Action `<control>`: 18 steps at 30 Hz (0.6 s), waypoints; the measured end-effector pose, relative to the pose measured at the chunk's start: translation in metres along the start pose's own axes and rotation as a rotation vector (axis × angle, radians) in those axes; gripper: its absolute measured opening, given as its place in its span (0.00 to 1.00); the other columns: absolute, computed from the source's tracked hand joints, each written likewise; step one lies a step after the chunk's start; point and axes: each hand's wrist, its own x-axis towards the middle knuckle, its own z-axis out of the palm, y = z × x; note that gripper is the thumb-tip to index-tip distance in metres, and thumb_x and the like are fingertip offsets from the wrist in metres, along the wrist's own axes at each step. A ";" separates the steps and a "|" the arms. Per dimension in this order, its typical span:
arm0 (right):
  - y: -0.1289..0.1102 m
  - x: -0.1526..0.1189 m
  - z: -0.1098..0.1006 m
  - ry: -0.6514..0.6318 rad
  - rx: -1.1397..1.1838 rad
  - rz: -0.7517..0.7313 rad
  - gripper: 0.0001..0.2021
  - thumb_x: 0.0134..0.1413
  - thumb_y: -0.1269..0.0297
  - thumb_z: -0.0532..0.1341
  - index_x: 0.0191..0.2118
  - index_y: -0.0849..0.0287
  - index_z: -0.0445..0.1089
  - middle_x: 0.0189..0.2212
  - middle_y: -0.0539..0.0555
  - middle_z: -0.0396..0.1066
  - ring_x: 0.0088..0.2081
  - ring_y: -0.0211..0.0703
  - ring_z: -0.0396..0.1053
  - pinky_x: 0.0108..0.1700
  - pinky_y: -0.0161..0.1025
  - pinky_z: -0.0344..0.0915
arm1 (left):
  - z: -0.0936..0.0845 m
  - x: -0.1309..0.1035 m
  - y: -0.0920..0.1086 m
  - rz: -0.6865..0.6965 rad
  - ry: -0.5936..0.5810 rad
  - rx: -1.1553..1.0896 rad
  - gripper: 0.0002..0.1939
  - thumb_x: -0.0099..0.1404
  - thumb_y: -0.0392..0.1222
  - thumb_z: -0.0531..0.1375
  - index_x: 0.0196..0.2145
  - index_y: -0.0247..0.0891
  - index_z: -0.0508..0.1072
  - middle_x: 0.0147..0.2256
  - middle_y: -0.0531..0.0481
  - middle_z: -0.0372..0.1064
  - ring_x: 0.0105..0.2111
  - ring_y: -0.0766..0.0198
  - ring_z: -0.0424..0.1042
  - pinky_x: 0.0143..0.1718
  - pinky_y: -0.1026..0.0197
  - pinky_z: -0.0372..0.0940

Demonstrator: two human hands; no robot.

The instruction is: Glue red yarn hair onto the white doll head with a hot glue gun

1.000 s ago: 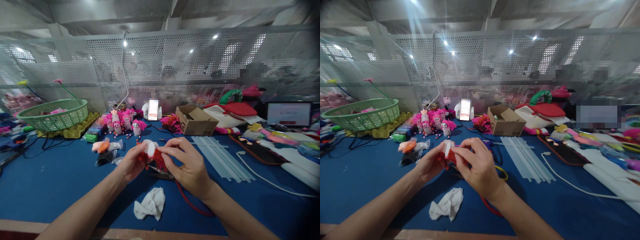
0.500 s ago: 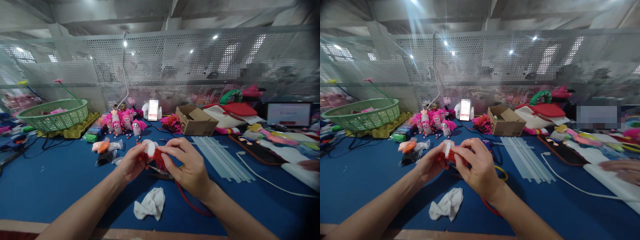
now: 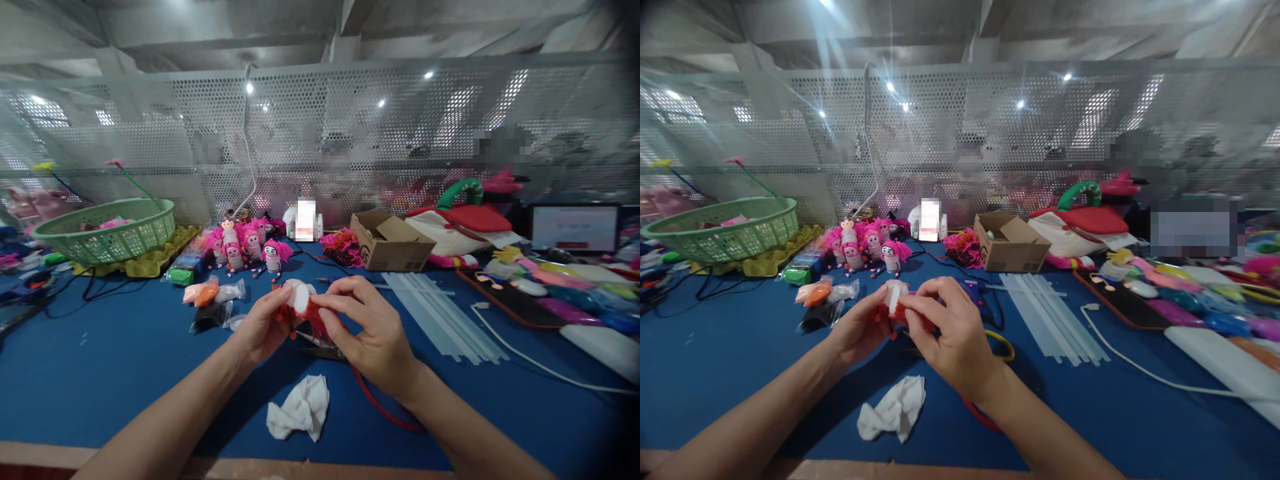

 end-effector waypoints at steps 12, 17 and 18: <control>-0.001 -0.001 0.000 -0.007 0.030 0.017 0.10 0.49 0.75 0.56 0.36 0.58 0.70 0.30 0.54 0.64 0.34 0.40 0.64 0.35 0.41 0.65 | 0.001 -0.001 0.001 0.000 -0.008 0.003 0.09 0.54 0.39 0.60 0.32 0.31 0.74 0.28 0.48 0.72 0.25 0.70 0.69 0.29 0.69 0.65; -0.002 0.000 -0.003 0.035 0.050 0.040 0.09 0.49 0.75 0.56 0.36 0.58 0.69 0.30 0.54 0.64 0.34 0.40 0.64 0.36 0.41 0.65 | 0.001 -0.001 0.001 0.002 0.006 0.011 0.08 0.55 0.39 0.59 0.32 0.31 0.74 0.27 0.48 0.72 0.24 0.69 0.69 0.26 0.69 0.64; -0.002 0.001 -0.003 0.040 0.050 0.043 0.09 0.49 0.75 0.56 0.36 0.58 0.69 0.30 0.54 0.64 0.34 0.40 0.64 0.36 0.41 0.65 | 0.001 -0.001 0.001 0.003 0.005 0.010 0.08 0.56 0.39 0.59 0.32 0.31 0.74 0.27 0.48 0.72 0.25 0.69 0.69 0.25 0.70 0.64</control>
